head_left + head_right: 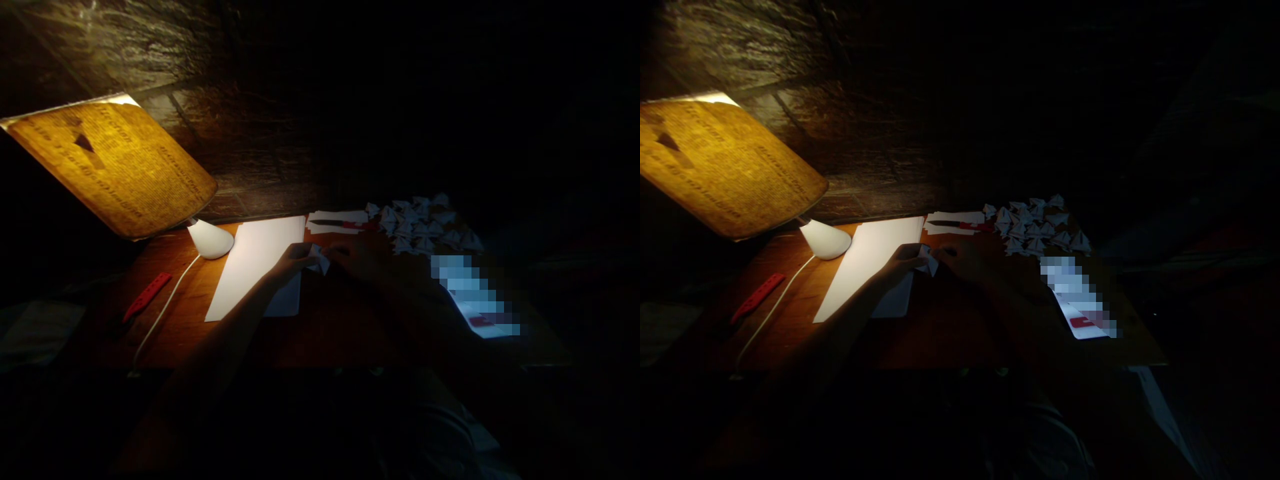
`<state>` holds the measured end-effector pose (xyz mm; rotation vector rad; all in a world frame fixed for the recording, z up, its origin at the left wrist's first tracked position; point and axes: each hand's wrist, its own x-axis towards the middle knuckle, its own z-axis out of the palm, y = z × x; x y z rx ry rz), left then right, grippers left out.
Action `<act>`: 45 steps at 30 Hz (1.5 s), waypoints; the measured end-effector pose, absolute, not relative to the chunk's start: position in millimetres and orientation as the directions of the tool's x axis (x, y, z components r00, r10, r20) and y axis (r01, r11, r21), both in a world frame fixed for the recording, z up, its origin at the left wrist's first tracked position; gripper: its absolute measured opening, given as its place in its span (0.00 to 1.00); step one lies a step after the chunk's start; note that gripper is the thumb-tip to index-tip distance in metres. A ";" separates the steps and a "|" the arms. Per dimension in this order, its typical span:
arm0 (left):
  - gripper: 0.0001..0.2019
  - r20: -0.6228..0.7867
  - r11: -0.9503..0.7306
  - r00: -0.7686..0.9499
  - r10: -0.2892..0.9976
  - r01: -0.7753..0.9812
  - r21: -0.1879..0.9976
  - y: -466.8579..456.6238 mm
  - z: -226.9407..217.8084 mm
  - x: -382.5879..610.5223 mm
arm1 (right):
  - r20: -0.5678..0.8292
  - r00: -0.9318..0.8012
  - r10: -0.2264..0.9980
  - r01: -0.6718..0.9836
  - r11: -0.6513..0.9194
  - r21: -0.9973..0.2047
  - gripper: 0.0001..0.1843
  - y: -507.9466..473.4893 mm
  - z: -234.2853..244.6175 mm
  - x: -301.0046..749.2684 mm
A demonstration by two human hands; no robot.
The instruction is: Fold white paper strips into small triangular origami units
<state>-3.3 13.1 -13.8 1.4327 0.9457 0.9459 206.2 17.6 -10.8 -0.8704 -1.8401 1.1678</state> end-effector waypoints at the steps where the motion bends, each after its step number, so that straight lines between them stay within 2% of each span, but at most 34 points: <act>1: 0.20 0.038 -0.057 0.363 0.931 0.043 0.997 13.0 -13.6 -3.4 | 0.249 -0.460 0.852 0.139 0.346 -0.928 0.28 17.4 -10.3 206.0; 6: 0.24 -0.001 -0.021 0.366 0.930 0.055 0.998 11.1 -10.7 -2.5 | 0.279 -0.450 0.848 0.127 0.370 -0.920 0.26 18.3 -12.9 205.4; 14: 0.27 0.031 -0.075 0.358 0.933 0.109 0.991 11.4 -10.2 -1.3 | 0.255 -0.447 0.858 0.154 0.354 -0.922 0.23 20.3 -16.9 206.2; 24: 0.25 0.075 -0.107 0.349 0.934 0.073 0.992 12.0 -10.8 1.3 | 0.271 -0.441 0.856 0.138 0.363 -0.922 0.23 20.5 -14.6 207.9; 33: 0.24 0.042 -0.078 0.337 0.941 0.094 0.993 10.7 -10.4 1.3 | 0.242 -0.448 0.861 0.173 0.350 -0.921 0.20 20.9 -14.2 208.5; 45: 0.23 0.029 -0.074 0.336 0.942 0.120 0.990 9.4 -8.8 3.0 | 0.259 -0.437 0.861 0.183 0.367 -0.912 0.25 22.0 -14.7 209.0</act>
